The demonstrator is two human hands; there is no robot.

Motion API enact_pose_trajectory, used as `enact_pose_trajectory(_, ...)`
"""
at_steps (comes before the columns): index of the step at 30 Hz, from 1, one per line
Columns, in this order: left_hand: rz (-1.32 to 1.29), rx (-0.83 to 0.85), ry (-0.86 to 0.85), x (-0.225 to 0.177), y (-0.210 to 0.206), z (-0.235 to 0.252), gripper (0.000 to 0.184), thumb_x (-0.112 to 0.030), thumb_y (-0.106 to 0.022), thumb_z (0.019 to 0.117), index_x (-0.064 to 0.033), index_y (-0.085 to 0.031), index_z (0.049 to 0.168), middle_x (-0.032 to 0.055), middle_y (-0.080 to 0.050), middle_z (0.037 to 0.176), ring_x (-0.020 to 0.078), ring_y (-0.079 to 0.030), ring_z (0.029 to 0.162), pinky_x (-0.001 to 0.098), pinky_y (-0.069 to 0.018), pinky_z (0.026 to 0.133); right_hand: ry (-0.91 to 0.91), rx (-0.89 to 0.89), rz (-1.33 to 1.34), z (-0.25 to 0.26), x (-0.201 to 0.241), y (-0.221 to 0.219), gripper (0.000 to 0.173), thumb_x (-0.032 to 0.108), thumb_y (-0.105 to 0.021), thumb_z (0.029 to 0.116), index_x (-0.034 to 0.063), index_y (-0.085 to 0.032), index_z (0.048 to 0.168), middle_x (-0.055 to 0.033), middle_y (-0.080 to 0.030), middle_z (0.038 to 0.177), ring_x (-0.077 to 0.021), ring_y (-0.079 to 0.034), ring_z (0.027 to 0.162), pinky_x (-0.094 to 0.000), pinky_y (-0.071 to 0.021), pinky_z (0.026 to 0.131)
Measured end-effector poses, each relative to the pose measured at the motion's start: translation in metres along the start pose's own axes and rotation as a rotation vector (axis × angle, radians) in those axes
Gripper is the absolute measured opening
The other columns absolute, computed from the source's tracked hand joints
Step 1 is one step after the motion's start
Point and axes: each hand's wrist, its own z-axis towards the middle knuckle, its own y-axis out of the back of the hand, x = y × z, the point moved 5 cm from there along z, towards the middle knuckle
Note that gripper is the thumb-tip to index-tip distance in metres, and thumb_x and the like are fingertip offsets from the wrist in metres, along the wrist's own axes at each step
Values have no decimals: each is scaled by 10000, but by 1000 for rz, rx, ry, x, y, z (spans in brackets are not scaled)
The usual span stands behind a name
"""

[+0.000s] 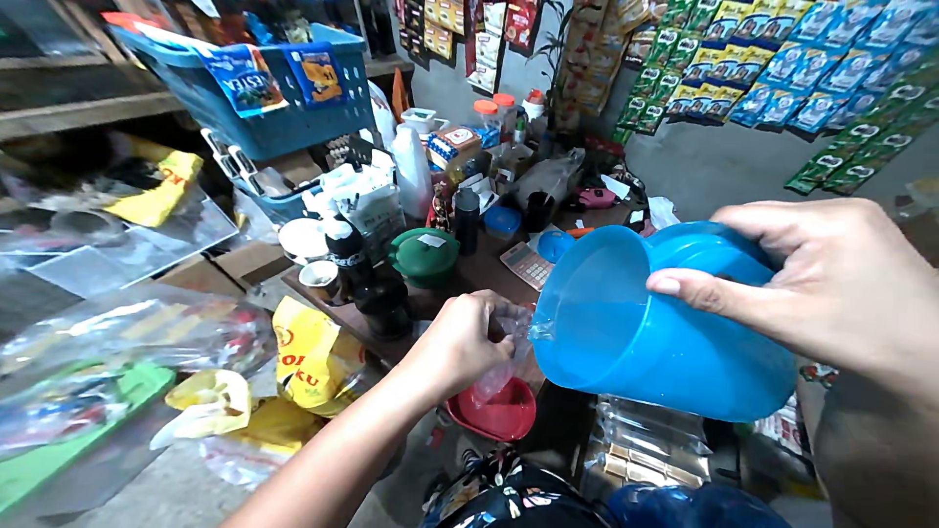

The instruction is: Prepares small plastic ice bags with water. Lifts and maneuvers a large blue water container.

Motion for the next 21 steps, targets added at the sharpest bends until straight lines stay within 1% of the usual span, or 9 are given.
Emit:
enact_pose_trajectory(3, 1, -2, -6, 3, 2, 0, 230, -125, -740, 911, -150, -738, 1139, -28, -706, 1076, 49, -665, 864, 286, -566, 809, 5, 19, 7, 1, -1, -1, 376, 610, -724, 833, 244, -719, 919, 158, -633, 712, 68, -577, 600, -135, -462, 485)
enact_pose_trajectory(6, -14, -2, -13, 6, 3, 0, 222, -130, -744, 909, -145, -737, 1131, -21, -704, 1063, 52, -663, 846, 288, -568, 798, -3, 16, -36, 6, 3, -1, 410, 681, -684, 829, 275, -702, 884, 171, -622, 688, 74, -565, 580, -150, -429, 466)
enact_pose_trajectory(8, -19, 2, -25, 7, 3, 0, 229, -123, -740, 910, -150, -738, 1137, -27, -700, 1063, 45, -656, 832, 276, -566, 782, -7, 17, -40, 8, 5, -1, 418, 697, -676, 824, 283, -700, 873, 174, -614, 667, 77, -560, 562, -148, -422, 448)
enact_pose_trajectory(10, -25, -1, -35, 8, 4, 1, 226, -118, -738, 910, -153, -743, 1133, -34, -708, 1074, 37, -660, 836, 268, -567, 782, -7, 21, -41, 9, 7, -1, 423, 699, -673, 825, 281, -702, 882, 174, -613, 660, 76, -561, 559, -149, -418, 445)
enact_pose_trajectory(14, -53, -3, -39, 12, 5, 1, 215, -118, -742, 904, -165, -746, 1113, -40, -706, 1070, 32, -663, 834, 256, -570, 783, -5, 31, -49, 11, 10, -1, 416, 685, -679, 829, 279, -719, 911, 172, -638, 682, 78, -584, 582, -147, -445, 463)
enact_pose_trajectory(15, -60, -4, -46, 13, 5, 1, 215, -120, -743, 903, -163, -749, 1113, -39, -709, 1074, 31, -667, 840, 256, -572, 788, 0, 32, -54, 12, 11, -1, 413, 683, -677, 832, 278, -714, 902, 172, -632, 678, 77, -579, 579, -145, -439, 462)
enact_pose_trajectory(16, -63, -4, -46, 14, 5, 1, 217, -124, -743, 903, -161, -747, 1116, -38, -710, 1064, 32, -667, 836, 257, -572, 785, 4, 34, -65, 13, 12, -1, 414, 689, -670, 833, 279, -701, 881, 170, -617, 667, 73, -566, 568, -151, -423, 458)
enact_pose_trajectory(21, -51, -5, -7, 14, 6, -1, 205, -138, -748, 905, -154, -737, 1109, -34, -714, 996, 37, -662, 815, 266, -565, 773, 17, 39, -88, 14, 17, 1, 424, 689, -665, 837, 272, -714, 896, 166, -630, 681, 73, -575, 580, -152, -433, 464)
